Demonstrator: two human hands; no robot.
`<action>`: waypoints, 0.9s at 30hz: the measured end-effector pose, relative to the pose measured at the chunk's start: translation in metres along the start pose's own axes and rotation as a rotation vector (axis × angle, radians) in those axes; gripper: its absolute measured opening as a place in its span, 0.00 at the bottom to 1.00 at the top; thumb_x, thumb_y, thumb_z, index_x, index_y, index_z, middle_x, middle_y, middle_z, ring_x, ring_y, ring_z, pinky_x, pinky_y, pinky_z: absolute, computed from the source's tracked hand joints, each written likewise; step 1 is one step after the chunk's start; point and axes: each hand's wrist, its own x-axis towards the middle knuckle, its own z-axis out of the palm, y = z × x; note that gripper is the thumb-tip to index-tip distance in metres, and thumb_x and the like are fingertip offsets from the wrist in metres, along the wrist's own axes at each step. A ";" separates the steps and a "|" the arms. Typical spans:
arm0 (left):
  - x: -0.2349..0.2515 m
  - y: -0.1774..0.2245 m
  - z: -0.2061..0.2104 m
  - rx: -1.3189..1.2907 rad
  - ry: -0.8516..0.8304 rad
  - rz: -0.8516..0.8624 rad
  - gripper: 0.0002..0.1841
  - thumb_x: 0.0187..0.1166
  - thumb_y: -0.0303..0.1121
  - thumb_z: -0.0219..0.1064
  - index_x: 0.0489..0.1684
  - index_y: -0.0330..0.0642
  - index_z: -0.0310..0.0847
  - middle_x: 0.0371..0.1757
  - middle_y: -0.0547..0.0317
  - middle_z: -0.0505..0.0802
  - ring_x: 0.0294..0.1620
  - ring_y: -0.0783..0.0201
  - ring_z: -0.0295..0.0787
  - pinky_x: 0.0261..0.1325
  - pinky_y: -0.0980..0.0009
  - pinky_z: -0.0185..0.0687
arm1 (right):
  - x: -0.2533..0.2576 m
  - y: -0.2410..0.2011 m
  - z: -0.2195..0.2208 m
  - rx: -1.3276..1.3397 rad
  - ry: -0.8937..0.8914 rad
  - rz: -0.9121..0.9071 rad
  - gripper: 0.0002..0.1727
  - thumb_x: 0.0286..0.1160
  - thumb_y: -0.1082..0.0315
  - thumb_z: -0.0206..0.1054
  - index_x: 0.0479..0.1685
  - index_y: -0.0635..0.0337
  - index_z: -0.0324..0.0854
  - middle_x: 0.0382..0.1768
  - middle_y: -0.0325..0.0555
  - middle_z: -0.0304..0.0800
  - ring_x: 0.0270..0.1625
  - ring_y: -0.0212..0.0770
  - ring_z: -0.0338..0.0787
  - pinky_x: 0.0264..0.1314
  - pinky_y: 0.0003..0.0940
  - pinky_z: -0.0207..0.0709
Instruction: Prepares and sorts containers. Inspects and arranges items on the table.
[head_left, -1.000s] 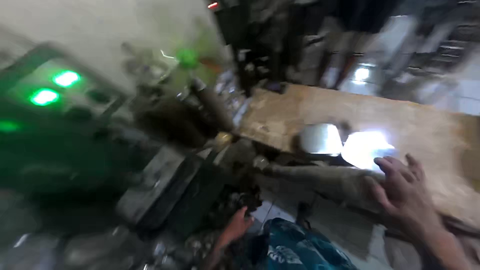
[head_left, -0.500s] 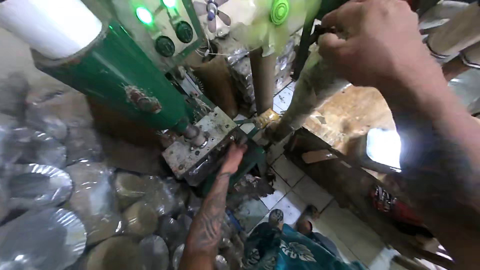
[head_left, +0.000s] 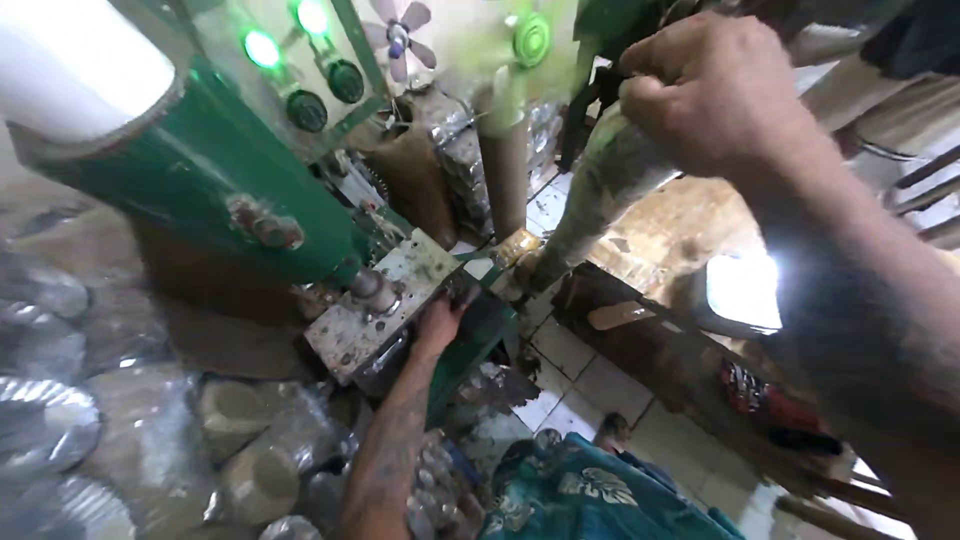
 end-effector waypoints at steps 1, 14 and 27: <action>-0.018 0.003 -0.011 -0.025 0.017 0.076 0.28 0.89 0.57 0.53 0.57 0.41 0.88 0.51 0.40 0.94 0.58 0.40 0.90 0.66 0.33 0.79 | 0.002 -0.001 -0.001 -0.005 0.002 -0.007 0.26 0.79 0.45 0.57 0.67 0.45 0.87 0.65 0.51 0.89 0.71 0.57 0.85 0.68 0.71 0.72; -0.090 -0.060 -0.053 0.325 -0.303 0.410 0.27 0.92 0.49 0.53 0.54 0.33 0.91 0.55 0.32 0.93 0.61 0.32 0.90 0.66 0.31 0.80 | -0.171 0.035 0.049 0.970 0.573 -0.243 0.22 0.89 0.53 0.57 0.67 0.59 0.81 0.62 0.42 0.87 0.64 0.31 0.86 0.69 0.34 0.82; -0.203 0.314 0.024 -0.262 -0.342 0.955 0.24 0.79 0.37 0.70 0.62 0.22 0.76 0.57 0.31 0.87 0.56 0.47 0.89 0.60 0.53 0.87 | -0.328 0.176 0.139 2.030 -0.118 0.996 0.47 0.78 0.23 0.47 0.85 0.49 0.64 0.74 0.53 0.79 0.74 0.56 0.81 0.70 0.71 0.76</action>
